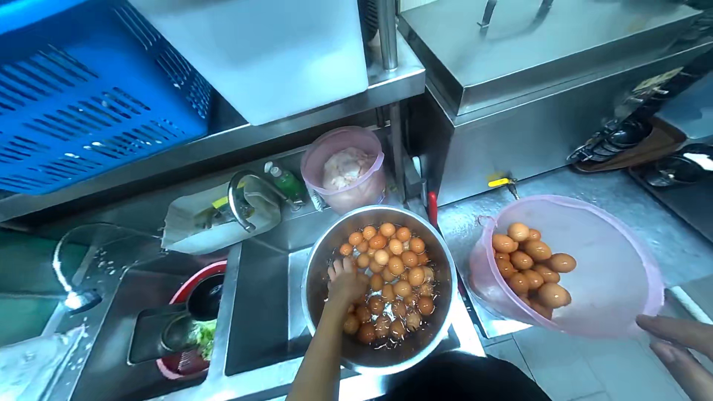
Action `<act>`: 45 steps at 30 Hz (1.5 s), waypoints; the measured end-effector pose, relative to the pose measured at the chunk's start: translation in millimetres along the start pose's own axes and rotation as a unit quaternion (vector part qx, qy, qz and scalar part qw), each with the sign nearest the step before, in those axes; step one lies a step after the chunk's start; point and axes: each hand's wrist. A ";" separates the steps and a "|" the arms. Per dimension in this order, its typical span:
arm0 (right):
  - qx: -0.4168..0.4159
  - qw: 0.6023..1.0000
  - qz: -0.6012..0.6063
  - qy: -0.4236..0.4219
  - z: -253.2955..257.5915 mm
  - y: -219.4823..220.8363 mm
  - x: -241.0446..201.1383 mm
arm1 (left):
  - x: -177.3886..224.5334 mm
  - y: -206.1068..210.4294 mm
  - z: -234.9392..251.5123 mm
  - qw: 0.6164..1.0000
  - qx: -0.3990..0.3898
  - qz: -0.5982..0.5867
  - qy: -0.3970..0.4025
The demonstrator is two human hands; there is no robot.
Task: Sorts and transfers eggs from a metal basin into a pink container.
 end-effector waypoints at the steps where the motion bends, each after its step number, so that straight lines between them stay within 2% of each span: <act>1: 0.000 1.000 0.001 -0.001 -0.5 0.6 -0.1 | -2.2 1.5 1.0 1.000 -0.006 0.009 0.019; 5: -0.012 1.000 -0.002 -0.008 2.7 5.5 -1.0 | -5.7 1.7 6.2 0.996 -0.039 0.069 0.046; 11: -0.022 0.999 -0.003 -0.025 12.5 6.9 -2.0 | -6.0 8.5 7.5 0.997 -0.018 0.065 0.033; 15: -0.025 0.999 -0.002 -0.036 15.9 9.2 3.3 | -3.5 2.9 12.0 0.996 -0.040 0.074 0.027; 20: -0.028 0.999 0.003 -0.038 17.1 11.5 10.6 | -34.0 3.7 26.1 0.992 -0.014 -0.066 0.106; 22: -0.030 0.999 0.002 -0.035 17.7 13.3 13.0 | -41.4 5.8 25.8 0.988 0.002 -0.106 0.114; 26: -0.041 0.999 0.002 -0.035 21.1 16.1 15.0 | -40.5 9.8 14.4 0.989 0.020 -0.128 0.070; 34: -0.051 0.998 0.003 -0.046 30.5 22.7 19.1 | -22.1 28.9 -9.9 0.994 0.046 -0.093 -0.015; 37: -0.062 0.997 0.008 -0.050 35.2 27.8 21.1 | -18.4 34.4 -11.6 0.995 0.062 -0.071 0.015; 41: -0.073 0.996 0.019 -0.054 41.8 29.9 17.7 | -19.1 43.5 -7.2 0.988 0.059 -0.110 0.087; 45: -0.078 0.995 0.022 -0.050 43.4 30.7 20.2 | -19.0 46.7 -9.5 0.986 0.043 -0.134 0.090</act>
Point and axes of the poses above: each hand's wrist, its own z-axis towards the middle knuckle, its own y-axis out of the palm, x = y × z, and after that the axes turned 6 degrees about -x, right-handed
